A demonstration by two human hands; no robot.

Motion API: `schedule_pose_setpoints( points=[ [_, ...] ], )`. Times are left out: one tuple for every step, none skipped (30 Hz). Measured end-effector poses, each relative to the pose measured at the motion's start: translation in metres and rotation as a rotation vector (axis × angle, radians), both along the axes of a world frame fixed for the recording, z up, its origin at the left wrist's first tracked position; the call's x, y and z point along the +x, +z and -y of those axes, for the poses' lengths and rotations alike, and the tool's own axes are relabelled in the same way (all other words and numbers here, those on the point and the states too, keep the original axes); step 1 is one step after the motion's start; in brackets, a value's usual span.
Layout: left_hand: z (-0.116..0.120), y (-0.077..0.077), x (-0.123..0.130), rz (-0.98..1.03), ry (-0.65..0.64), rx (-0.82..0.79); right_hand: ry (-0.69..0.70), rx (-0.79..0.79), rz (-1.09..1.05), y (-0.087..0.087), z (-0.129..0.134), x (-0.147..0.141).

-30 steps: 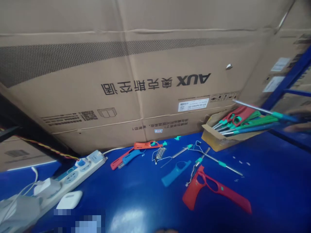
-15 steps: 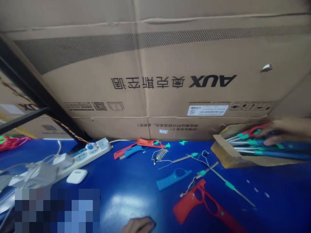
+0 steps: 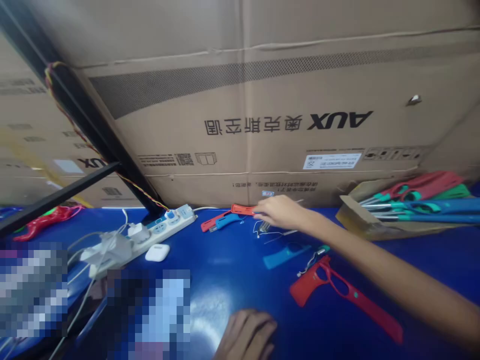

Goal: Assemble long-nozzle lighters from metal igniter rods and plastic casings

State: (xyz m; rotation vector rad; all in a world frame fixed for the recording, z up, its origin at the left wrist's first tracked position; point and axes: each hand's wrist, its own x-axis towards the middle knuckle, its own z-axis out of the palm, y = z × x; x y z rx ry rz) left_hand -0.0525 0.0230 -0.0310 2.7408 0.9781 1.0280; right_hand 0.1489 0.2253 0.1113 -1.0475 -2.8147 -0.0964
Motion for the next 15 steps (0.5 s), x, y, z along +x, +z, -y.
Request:
schedule_pose_setpoints(
  points=[
    [0.001,0.0,0.001,-0.001,-0.008,-0.004,0.039,-0.014,0.002,-0.006,-0.005,-0.021],
    [0.002,0.001,0.001,0.0,-0.01,-0.012,0.074,-0.023,0.001,-0.012,-0.01,-0.039],
    [0.003,0.002,0.002,0.001,-0.008,-0.021,0.104,-0.033,0.004,-0.018,-0.015,-0.054],
    [0.003,0.003,0.003,0.002,-0.001,-0.027,0.121,-0.044,0.014,-0.023,-0.019,-0.068],
    [0.004,0.006,0.003,0.006,0.012,-0.029,0.129,-0.052,0.026,-0.029,-0.023,-0.079],
    [0.005,0.009,0.003,0.01,0.029,-0.029,0.127,-0.06,0.042,-0.034,-0.026,-0.088],
    [0.005,0.012,0.003,0.009,0.046,-0.033,0.123,-0.067,0.056,-0.038,-0.029,-0.095],
    [0.006,0.016,0.002,0.006,0.061,-0.039,0.121,-0.072,0.067,-0.042,-0.031,-0.1],
    [0.007,0.02,0.002,0.003,0.071,-0.049,0.12,-0.074,0.071,-0.044,-0.033,-0.102],
    [0.007,0.023,0.001,-0.002,0.076,-0.065,0.123,-0.071,0.066,-0.043,-0.033,-0.102],
    [0.008,0.027,0.001,-0.005,0.079,-0.085,0.126,-0.064,0.05,-0.04,-0.033,-0.099],
    [0.009,0.029,0.0,-0.005,0.08,-0.104,0.129,-0.052,0.026,-0.034,-0.031,-0.094],
    [0.009,0.031,0.0,0.0,0.079,-0.122,0.127,-0.034,-0.004,-0.025,-0.027,-0.086],
    [0.01,0.033,0.0,0.009,0.078,-0.139,0.125,-0.017,-0.053,-0.013,-0.021,-0.077],
    [0.01,0.034,0.0,0.018,0.075,-0.157,0.122,-0.001,-0.11,0.0,-0.013,-0.066]
  ],
)
